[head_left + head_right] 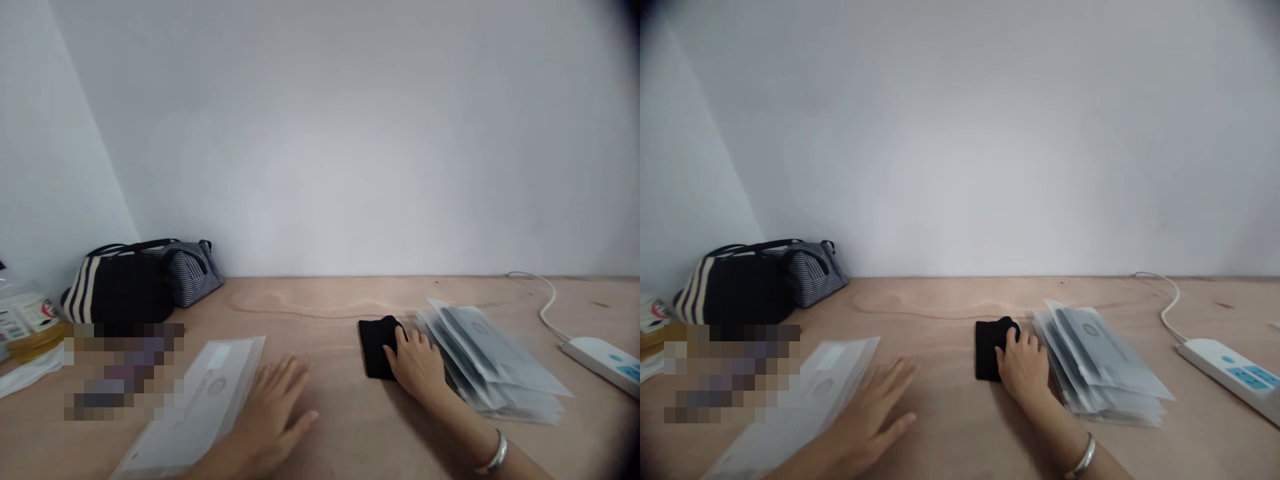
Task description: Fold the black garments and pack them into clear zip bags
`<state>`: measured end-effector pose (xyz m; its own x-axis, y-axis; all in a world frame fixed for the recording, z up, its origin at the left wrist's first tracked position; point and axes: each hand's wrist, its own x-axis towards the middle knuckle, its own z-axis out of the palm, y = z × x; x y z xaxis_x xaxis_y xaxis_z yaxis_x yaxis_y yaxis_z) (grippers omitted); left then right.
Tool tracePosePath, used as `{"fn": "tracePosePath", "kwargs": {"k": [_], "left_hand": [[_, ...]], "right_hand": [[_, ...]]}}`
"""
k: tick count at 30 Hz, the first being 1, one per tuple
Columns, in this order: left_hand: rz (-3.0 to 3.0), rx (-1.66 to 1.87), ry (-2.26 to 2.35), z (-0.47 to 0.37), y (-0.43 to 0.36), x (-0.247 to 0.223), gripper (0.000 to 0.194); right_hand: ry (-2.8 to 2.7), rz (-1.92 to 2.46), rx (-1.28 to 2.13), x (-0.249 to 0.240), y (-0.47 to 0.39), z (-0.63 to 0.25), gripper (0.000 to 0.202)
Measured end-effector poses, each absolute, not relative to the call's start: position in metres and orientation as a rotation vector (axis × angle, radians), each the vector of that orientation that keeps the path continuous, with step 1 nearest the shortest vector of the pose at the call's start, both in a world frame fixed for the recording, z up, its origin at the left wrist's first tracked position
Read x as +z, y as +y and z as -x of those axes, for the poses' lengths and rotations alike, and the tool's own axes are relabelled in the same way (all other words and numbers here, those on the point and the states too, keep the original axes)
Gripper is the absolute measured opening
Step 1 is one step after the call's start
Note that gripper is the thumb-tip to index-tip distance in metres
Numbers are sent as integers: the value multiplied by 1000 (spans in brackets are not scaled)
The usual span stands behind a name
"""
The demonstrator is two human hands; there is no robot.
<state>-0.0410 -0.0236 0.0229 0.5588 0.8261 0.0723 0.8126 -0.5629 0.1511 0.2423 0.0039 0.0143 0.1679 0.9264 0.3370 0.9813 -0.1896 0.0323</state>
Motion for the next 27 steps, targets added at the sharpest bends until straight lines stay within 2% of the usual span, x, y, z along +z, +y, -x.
{"fn": "tracePosePath", "kwargs": {"k": [5,10,17,19,22,27], "left_hand": [[-2585,128,1425,12,-38,17,60],[-2554,96,1432,12,-39,23,63],[-2554,119,1429,13,-39,21,63],[-2558,136,1419,14,-38,20,63],[-2560,155,1406,15,-38,18,64],[-2571,264,1484,15,-39,9,68]], "right_hand": [[-1854,2341,-445,17,2,-246,26],[-1819,2245,-544,29,6,-233,41],[-2017,1540,-289,50,9,-191,36],[-1937,1504,-210,43,16,-196,34],[-1886,1696,-112,21,33,-216,36],[-2062,1797,26,-13,45,-241,39]]}}
